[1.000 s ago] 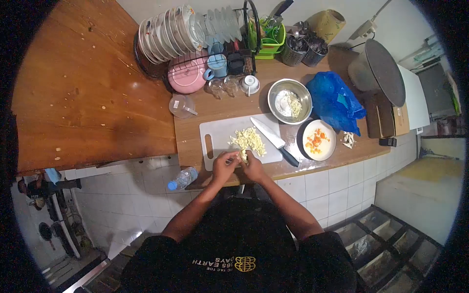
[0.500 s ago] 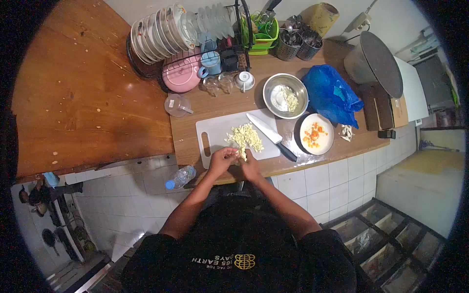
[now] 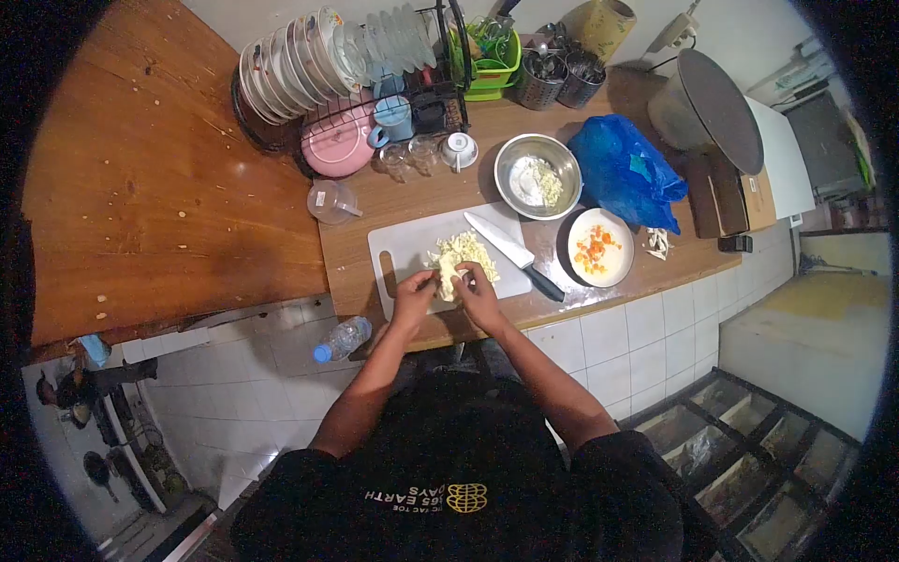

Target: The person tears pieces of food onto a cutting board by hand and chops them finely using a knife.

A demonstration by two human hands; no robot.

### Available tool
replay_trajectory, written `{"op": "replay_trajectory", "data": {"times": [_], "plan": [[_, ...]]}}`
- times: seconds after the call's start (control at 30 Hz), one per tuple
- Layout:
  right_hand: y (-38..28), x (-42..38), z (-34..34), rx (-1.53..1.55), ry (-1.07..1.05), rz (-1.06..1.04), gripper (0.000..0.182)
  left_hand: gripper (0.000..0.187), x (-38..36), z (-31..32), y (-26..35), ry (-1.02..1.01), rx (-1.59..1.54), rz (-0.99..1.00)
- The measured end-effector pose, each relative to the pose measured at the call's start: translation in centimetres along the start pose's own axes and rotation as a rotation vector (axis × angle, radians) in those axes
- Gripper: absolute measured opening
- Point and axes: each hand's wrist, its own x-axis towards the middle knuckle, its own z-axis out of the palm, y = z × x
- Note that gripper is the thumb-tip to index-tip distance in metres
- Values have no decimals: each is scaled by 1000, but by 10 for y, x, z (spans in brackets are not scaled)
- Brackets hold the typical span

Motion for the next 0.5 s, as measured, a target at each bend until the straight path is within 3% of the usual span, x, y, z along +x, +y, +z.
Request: {"op": "replay_trajectory", "data": {"times": [0.1, 0.17, 0.33, 0.4, 0.5], "plan": [[-21, 0, 0, 61, 20, 36, 30, 24, -1, -5, 12, 5, 57, -14], [-28, 5, -2, 72, -139, 163, 25, 23, 3, -10, 6, -15, 33, -13], [-34, 11, -13, 78, -347, 192, 30, 22, -1, -12, 8, -107, 22, 0], [-37, 5, -13, 127, -391, 234, 32, 24, -6, -12, 5, -201, -286, -125], [-47, 5, -23, 300, -300, 316, 43, 19, -2, -21, 4, -178, -397, -99]]}}
